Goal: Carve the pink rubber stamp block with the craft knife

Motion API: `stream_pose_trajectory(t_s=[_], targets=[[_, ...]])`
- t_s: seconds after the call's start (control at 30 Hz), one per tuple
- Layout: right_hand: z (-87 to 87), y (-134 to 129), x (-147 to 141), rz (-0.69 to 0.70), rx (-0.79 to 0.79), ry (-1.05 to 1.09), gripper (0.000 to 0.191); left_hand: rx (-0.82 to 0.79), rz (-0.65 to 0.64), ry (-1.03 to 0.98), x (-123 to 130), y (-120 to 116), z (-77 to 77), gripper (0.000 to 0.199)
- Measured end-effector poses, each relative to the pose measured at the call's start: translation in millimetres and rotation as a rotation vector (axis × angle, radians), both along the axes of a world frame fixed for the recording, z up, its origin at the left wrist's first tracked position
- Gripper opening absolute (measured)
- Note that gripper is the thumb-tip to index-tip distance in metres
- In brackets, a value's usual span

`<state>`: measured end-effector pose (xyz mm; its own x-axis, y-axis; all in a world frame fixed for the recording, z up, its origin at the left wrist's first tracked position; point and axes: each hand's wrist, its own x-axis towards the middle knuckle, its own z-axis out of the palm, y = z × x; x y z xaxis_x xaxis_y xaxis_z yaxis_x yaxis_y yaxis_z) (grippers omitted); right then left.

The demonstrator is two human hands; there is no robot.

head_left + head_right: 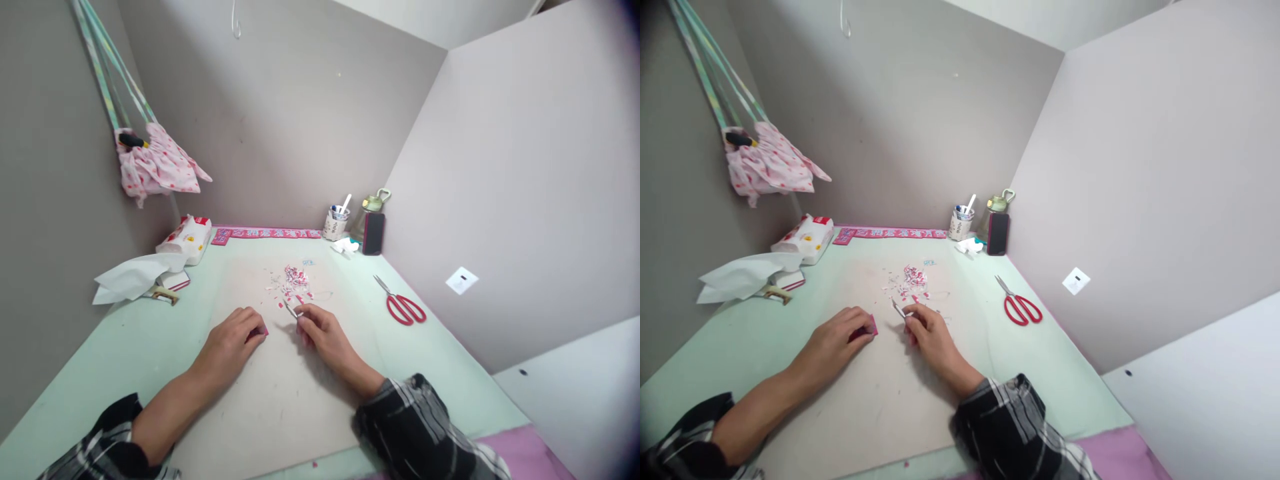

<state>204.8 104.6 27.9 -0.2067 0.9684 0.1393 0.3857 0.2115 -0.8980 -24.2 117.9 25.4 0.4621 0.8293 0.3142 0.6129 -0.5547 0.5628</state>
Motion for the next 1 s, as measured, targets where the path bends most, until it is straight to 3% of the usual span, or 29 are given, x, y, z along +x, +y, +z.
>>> stream_pose_trajectory(t_s=[0.23, 0.33, 0.47, 0.6, 0.77, 1.0], targets=[[7.8, 27, -34, 0.002, -0.029, 0.032, 0.016, 0.134, -0.006, 0.047, -2, -2, -4.6, 0.02], [8.5, 29, -49, 0.069, -0.089, 0.054, 0.016, 0.193, -0.002, 0.044, -6, -3, -6.2, 0.018], [7.6, 29, -56, 0.207, -0.261, 0.136, 0.032, 0.264, -0.006, 0.017, -8, -3, -7.4, 0.017], [3.6, 32, -54, 0.175, -0.353, 0.221, 0.042, 0.29, -0.043, -0.01, -4, -4, -10.5, 0.016], [3.2, 28, -58, 0.066, -0.243, 0.291, 0.021, 0.274, 0.014, -0.021, 2, -4, -13.2, 0.017], [1.5, 17, -67, -0.101, -0.009, 0.363, 0.016, 0.179, 0.066, -0.059, 9, -7, -9.1, 0.02]])
